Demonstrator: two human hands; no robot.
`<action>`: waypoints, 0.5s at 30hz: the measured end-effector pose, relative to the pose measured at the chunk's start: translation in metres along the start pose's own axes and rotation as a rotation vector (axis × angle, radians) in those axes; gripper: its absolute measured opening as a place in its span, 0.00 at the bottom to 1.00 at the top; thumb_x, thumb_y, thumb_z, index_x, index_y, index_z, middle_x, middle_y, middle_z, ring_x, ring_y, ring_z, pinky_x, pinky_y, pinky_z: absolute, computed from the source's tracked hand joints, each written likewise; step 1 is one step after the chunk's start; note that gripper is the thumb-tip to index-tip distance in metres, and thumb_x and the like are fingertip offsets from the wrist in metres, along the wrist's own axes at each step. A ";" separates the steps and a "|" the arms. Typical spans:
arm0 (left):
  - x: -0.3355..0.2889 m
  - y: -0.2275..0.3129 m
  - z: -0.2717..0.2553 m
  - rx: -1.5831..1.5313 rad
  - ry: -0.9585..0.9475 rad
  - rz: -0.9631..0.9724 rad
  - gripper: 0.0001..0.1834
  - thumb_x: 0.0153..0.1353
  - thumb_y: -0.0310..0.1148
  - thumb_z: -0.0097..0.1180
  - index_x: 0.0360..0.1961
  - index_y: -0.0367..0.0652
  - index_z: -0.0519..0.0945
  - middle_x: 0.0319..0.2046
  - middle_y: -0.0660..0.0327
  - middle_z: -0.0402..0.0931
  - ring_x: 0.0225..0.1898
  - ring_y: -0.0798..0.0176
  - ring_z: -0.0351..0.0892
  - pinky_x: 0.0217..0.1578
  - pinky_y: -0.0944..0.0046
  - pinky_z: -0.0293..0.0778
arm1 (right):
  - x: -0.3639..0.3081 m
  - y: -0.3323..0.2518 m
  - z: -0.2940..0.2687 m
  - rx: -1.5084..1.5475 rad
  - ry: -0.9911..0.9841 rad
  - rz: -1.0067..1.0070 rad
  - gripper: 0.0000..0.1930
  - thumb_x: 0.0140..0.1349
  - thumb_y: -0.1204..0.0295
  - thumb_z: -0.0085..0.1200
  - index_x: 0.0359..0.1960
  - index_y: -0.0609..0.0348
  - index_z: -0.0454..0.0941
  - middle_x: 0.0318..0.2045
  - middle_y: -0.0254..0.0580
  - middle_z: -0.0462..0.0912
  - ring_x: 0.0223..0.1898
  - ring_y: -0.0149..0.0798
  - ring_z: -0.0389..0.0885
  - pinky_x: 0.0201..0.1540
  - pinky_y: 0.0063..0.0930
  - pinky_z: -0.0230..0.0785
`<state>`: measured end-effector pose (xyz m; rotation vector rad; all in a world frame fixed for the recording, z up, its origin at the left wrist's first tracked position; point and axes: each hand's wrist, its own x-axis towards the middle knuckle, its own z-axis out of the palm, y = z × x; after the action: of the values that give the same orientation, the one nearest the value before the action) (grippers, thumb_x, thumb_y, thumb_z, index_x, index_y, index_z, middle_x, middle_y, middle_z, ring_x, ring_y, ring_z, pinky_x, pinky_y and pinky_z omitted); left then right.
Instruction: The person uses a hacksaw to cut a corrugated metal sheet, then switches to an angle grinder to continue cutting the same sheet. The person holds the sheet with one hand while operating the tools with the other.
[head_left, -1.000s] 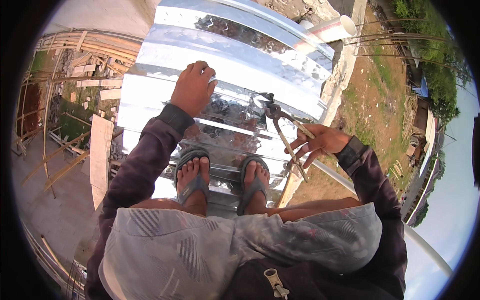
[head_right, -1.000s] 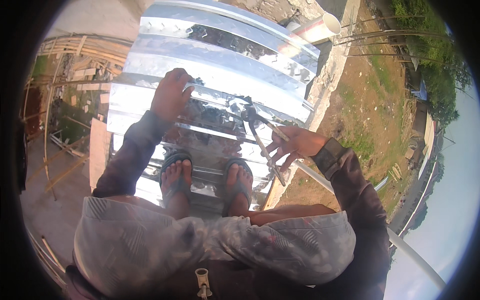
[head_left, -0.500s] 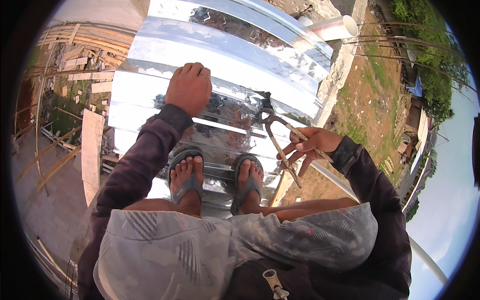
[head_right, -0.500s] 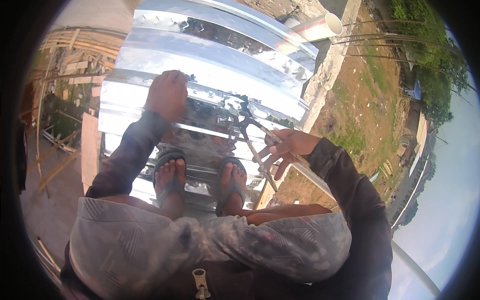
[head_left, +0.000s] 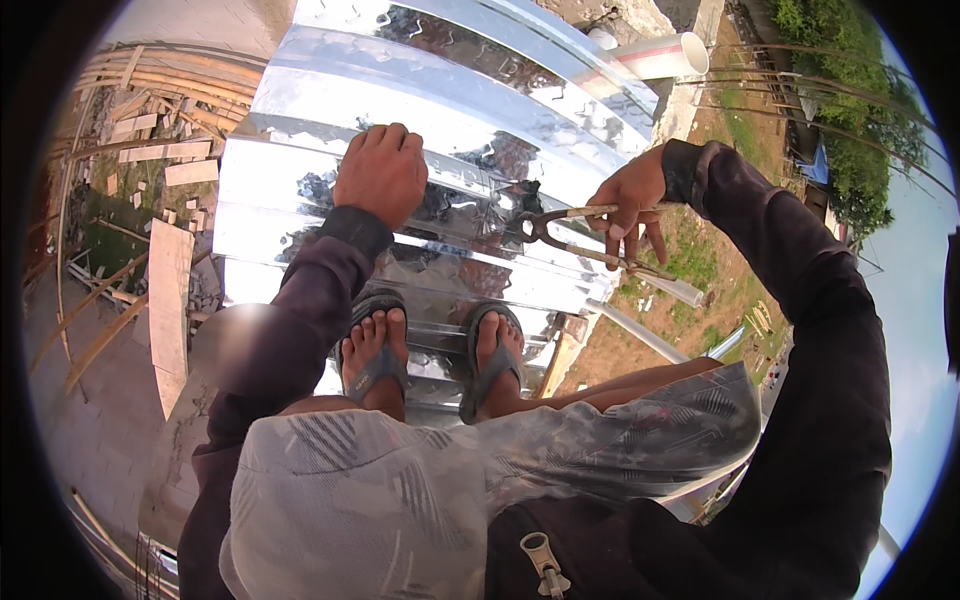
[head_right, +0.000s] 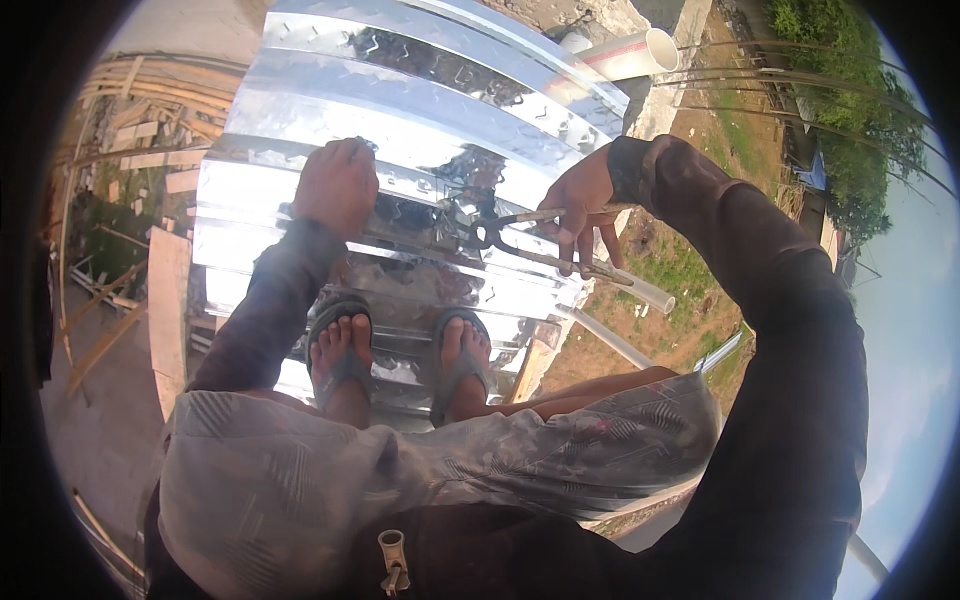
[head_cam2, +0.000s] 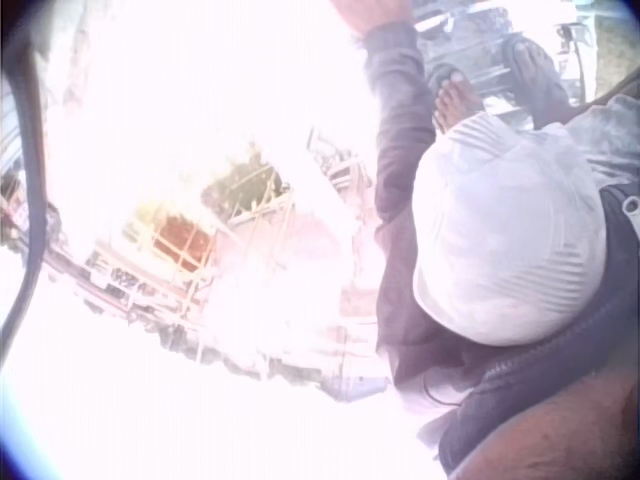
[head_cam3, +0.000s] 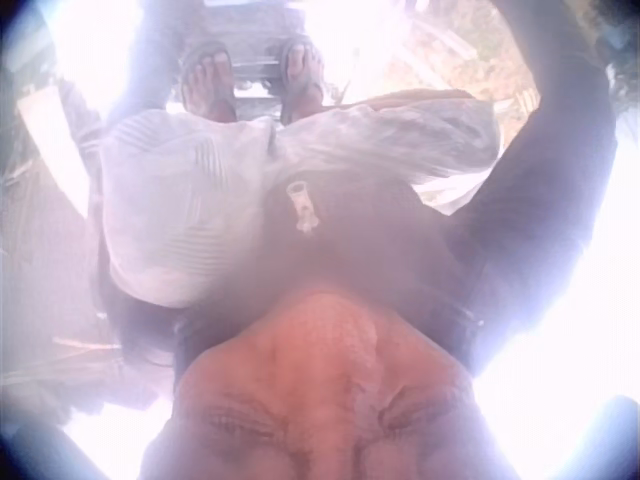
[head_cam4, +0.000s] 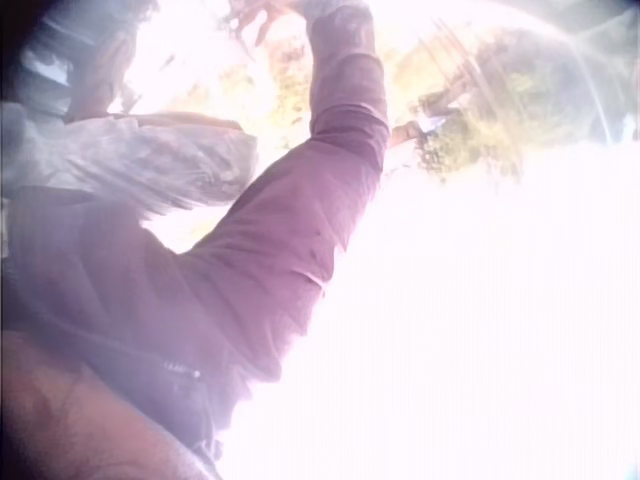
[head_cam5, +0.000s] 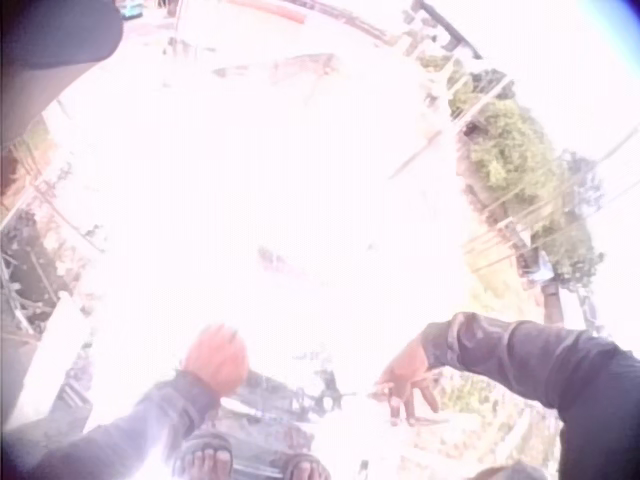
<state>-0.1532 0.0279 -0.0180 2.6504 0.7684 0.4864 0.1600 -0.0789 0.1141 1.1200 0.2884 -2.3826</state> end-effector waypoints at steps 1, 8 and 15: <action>0.000 -0.001 0.001 0.004 0.011 0.000 0.08 0.63 0.34 0.53 0.36 0.41 0.80 0.37 0.57 0.77 0.46 0.54 0.76 0.52 0.53 0.71 | -0.003 -0.007 -0.001 -0.013 0.006 0.032 0.05 0.73 0.76 0.45 0.45 0.60 0.63 0.56 0.68 0.78 0.54 0.62 0.83 0.41 0.64 0.85; -0.001 0.000 -0.002 -0.024 -0.031 -0.006 0.09 0.63 0.34 0.53 0.37 0.41 0.80 0.38 0.57 0.77 0.47 0.53 0.76 0.53 0.53 0.71 | -0.003 -0.034 -0.017 -0.082 -0.063 0.202 0.07 0.73 0.74 0.46 0.47 0.59 0.62 0.47 0.67 0.83 0.44 0.61 0.87 0.38 0.57 0.87; -0.005 -0.006 0.003 -0.025 0.007 0.000 0.09 0.63 0.34 0.54 0.38 0.41 0.80 0.40 0.57 0.77 0.48 0.54 0.76 0.54 0.53 0.71 | 0.028 0.055 0.056 0.353 0.285 -0.204 0.08 0.72 0.67 0.53 0.41 0.53 0.66 0.26 0.42 0.77 0.20 0.37 0.78 0.20 0.39 0.77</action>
<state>-0.1587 0.0295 -0.0243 2.6273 0.7597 0.5016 0.1351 -0.1570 0.1294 1.6703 0.0784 -2.5122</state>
